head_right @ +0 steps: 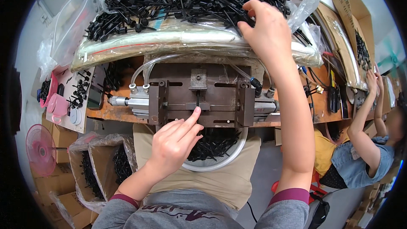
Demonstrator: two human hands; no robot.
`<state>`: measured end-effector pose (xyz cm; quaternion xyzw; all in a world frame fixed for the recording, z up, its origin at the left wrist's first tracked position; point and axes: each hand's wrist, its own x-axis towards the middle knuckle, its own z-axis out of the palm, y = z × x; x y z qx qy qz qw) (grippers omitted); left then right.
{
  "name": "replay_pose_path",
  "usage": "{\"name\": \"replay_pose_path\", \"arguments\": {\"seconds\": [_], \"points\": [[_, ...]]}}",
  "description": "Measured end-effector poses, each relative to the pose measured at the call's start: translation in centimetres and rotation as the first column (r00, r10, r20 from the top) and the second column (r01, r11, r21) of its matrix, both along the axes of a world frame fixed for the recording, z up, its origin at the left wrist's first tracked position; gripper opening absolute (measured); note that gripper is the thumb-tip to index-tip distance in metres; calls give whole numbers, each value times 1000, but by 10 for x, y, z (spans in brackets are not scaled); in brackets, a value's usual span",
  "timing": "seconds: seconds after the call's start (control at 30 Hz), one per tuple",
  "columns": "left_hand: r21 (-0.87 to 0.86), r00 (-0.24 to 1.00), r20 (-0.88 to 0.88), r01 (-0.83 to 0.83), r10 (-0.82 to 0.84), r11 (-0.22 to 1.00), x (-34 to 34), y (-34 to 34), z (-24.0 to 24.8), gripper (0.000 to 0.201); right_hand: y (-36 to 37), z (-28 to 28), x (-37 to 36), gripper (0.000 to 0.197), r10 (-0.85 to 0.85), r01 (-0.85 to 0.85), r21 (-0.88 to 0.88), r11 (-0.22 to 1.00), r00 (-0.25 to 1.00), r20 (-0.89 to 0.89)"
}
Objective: Assembling small black plastic components using a pneumatic jig on a factory assembly line.
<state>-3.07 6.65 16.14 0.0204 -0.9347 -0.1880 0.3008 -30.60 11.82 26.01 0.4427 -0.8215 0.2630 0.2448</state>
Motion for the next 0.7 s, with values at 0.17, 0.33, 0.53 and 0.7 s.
{"name": "replay_pose_path", "arguments": {"seconds": [0.17, 0.33, 0.53, 0.7], "points": [[-25, 999, 41, -10, 11, 1000, -5, -3, 7, 26, -2, -4, 3, 22, 90, -90, -158, 983, 996, -8], [-5, 998, 65, -17, 17, 1000, -3, -3, 4, 26, 13, 16, 1, 22, 271, -104, -358, 928, 848, 456], [-19, 997, 76, -22, 24, 1000, -4, -2, 5, 26, 45, 28, 2, 27, 647, -31, -716, 698, 457, 610], [135, 996, 80, 15, -26, 991, -2, -6, 11, 24, 67, 10, 82, 18, 628, -48, -694, 718, 475, 617]]}}
